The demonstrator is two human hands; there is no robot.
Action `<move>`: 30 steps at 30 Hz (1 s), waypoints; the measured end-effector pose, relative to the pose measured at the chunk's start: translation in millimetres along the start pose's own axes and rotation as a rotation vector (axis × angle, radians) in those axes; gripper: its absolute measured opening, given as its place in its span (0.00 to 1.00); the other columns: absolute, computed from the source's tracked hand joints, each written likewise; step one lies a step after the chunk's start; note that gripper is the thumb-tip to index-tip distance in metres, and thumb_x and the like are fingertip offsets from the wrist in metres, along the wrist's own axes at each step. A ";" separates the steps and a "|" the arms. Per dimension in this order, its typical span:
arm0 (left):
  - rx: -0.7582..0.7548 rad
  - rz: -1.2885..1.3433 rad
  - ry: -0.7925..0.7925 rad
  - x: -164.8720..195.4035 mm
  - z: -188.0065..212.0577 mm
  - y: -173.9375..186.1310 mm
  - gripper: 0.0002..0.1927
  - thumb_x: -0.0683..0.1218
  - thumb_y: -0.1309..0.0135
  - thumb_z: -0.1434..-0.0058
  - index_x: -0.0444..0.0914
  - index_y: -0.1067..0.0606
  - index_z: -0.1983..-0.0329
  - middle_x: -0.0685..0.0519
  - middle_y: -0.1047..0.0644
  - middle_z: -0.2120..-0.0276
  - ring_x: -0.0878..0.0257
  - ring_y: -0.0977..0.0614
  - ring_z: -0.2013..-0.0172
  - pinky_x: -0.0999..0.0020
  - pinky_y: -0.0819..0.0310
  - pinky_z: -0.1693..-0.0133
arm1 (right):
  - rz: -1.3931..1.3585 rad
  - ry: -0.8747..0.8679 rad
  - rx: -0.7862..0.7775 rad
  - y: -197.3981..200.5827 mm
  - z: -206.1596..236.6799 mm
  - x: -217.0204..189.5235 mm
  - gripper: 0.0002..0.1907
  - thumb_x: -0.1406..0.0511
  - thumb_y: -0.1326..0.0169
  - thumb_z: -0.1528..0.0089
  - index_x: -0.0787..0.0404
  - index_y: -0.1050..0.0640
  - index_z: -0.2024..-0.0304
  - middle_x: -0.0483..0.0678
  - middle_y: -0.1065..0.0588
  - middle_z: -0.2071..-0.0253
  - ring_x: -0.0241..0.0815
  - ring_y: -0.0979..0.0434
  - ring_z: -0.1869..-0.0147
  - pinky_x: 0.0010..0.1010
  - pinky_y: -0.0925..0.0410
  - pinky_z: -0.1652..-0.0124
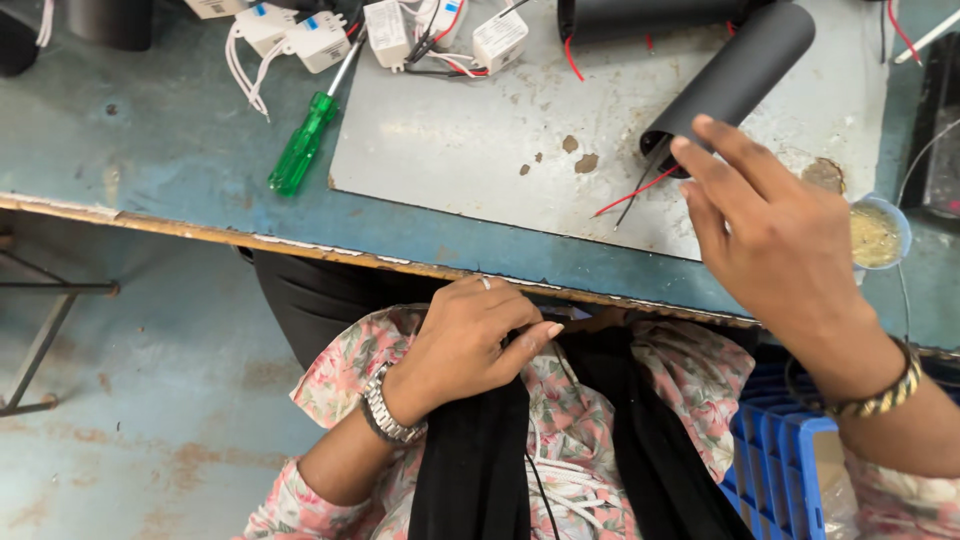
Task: The person solders red and black wires onto small white LED driver modules at a workbench. They strip wire ends with pliers, dip wires into a flux cup, solder the connections with a soldering iron, and set finished drivers aside while handling black cylindrical light housings.
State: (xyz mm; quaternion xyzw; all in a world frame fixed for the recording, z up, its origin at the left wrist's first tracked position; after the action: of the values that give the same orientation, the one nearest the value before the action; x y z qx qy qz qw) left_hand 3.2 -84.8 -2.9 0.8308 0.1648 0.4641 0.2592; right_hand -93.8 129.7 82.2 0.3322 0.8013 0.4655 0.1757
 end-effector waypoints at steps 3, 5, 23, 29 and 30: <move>0.005 -0.055 0.049 -6.6 -4.5 6.4 0.18 0.51 0.36 0.38 0.38 0.27 0.79 0.49 0.27 0.80 0.51 0.24 0.75 0.57 0.32 0.70 | -0.067 -0.016 0.051 8.8 9.6 -5.9 0.11 0.73 0.37 0.39 0.65 0.18 0.54 0.53 0.20 0.50 0.48 0.20 0.67 0.34 0.30 0.70; 0.062 -0.187 0.061 -17.6 -13.2 19.3 0.22 0.51 0.35 0.38 0.37 0.30 0.82 0.47 0.28 0.82 0.49 0.25 0.76 0.55 0.34 0.71 | -0.082 -0.014 0.100 15.1 20.8 -9.7 0.10 0.74 0.36 0.42 0.66 0.18 0.57 0.54 0.20 0.55 0.49 0.20 0.67 0.34 0.30 0.70; 0.393 -0.455 0.172 -164.6 -131.6 76.4 0.19 0.55 0.29 0.43 0.39 0.18 0.57 0.48 0.18 0.64 0.48 0.19 0.62 0.53 0.27 0.63 | -0.681 -0.731 0.345 -3.3 155.3 3.7 0.08 0.81 0.42 0.30 0.78 0.23 0.48 0.64 0.23 0.42 0.38 0.20 0.60 0.25 0.24 0.60; 0.476 -0.312 -0.051 -168.2 -143.7 87.2 0.11 0.50 0.30 0.42 0.39 0.18 0.65 0.53 0.16 0.70 0.57 0.15 0.68 0.59 0.24 0.64 | -0.711 -0.762 0.373 -5.8 161.1 4.6 0.07 0.81 0.43 0.30 0.78 0.23 0.49 0.64 0.24 0.42 0.38 0.19 0.59 0.24 0.23 0.59; 0.438 -0.168 0.049 -172.2 -142.7 90.0 0.11 0.49 0.31 0.41 0.37 0.19 0.65 0.54 0.16 0.71 0.60 0.17 0.71 0.64 0.25 0.68 | -0.714 -0.760 0.371 -6.3 161.1 5.3 0.07 0.81 0.43 0.29 0.78 0.23 0.48 0.64 0.24 0.42 0.39 0.19 0.59 0.24 0.23 0.59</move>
State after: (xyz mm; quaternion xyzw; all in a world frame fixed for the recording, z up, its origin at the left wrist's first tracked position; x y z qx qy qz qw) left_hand -204.7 -206.7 -6.4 0.8392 0.3363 0.4140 0.1061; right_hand -4.8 232.6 -4.4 0.2101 0.8130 0.0753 0.5379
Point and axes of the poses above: each hand's wrist, its own z-axis away from the middle knuckle, its own y-axis out of the back of the hand, x = y × z, the point moved 3 cm from there along -z, towards the middle knuckle
